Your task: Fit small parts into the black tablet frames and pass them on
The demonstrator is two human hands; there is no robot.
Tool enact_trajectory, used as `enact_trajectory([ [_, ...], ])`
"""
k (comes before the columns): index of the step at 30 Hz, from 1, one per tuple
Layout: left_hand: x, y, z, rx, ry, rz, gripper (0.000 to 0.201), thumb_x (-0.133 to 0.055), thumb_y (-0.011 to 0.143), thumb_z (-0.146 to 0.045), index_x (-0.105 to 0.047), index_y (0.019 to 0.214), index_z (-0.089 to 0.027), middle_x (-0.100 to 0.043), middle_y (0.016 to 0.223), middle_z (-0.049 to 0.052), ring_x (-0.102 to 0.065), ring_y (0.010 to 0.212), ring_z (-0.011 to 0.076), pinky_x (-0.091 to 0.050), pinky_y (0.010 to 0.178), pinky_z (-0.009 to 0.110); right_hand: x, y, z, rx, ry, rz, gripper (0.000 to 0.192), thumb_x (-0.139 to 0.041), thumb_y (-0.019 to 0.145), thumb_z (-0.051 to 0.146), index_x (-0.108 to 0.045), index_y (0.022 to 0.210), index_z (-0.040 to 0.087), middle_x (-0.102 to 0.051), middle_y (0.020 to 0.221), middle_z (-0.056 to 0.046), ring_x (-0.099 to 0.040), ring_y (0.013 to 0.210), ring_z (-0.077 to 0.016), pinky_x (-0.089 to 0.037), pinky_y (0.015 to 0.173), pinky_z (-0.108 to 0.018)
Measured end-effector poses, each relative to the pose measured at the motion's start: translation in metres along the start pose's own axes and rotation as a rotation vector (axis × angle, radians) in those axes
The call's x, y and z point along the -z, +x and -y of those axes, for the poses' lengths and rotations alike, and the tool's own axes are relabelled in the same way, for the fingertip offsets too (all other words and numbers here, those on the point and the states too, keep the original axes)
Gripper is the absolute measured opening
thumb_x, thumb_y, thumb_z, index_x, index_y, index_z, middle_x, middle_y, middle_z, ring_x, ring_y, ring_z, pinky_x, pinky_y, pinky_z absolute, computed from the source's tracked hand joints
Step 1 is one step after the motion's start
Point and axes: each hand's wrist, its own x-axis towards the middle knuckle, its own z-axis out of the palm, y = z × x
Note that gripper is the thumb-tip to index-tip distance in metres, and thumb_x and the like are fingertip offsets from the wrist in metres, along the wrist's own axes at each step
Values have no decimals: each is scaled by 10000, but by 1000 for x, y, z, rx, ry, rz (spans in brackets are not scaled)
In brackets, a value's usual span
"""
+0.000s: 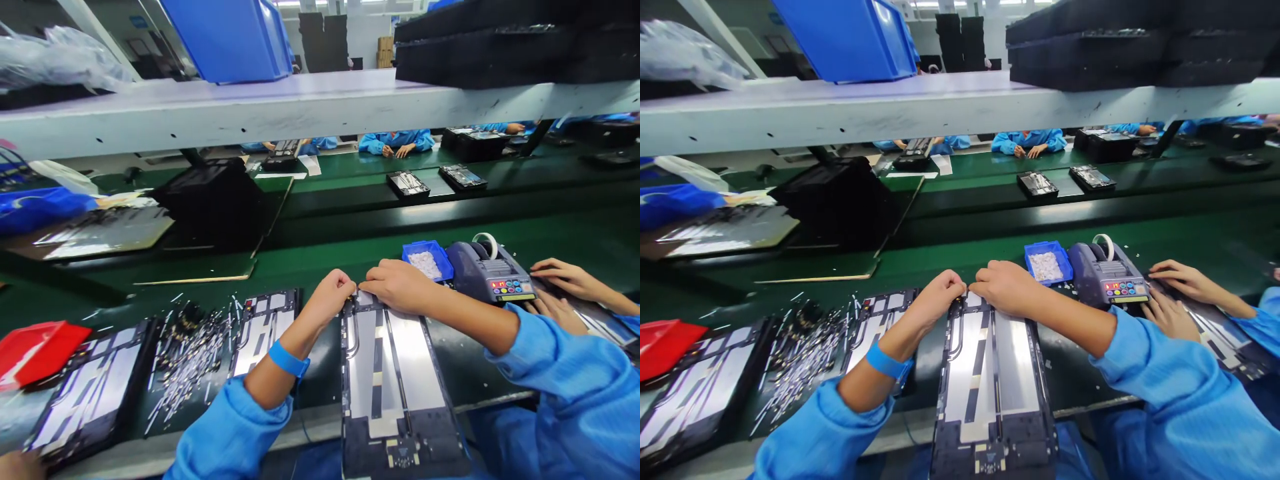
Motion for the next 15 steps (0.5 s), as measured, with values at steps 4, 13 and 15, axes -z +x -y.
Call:
enact_trajectory([
  [4, 6, -2, -1, -3, -18, 76, 207, -665, 710, -322, -550, 843, -212, -489, 658, -74, -441, 603, 123, -319, 564, 252, -1, 2, 1, -14, -9, 15, 233, -529, 1019, 150, -745, 1104, 164, -679, 945, -82, -479, 786, -197, -326, 729, -339],
  [13, 20, -42, 13, -82, 2, -95, 454, -604, 846, -413, -598, 1224, -161, -623, 883, 6, -607, 834, 190, -488, 804, 329, 12, -34, 0, -367, 243, -317, 347, -473, 987, 161, -711, 1239, 171, -741, 1154, -113, -644, 1034, -247, -478, 924, -391],
  [15, 23, -73, 26, -66, 65, -120, 530, -572, 877, -443, -586, 1329, -166, -645, 956, 33, -620, 874, 207, -502, 866, 355, 15, -61, 6, -602, 351, -337, 355, -467, 1017, 256, -689, 1285, 186, -733, 1185, -112, -665, 1071, -255, -508, 955, -409],
])
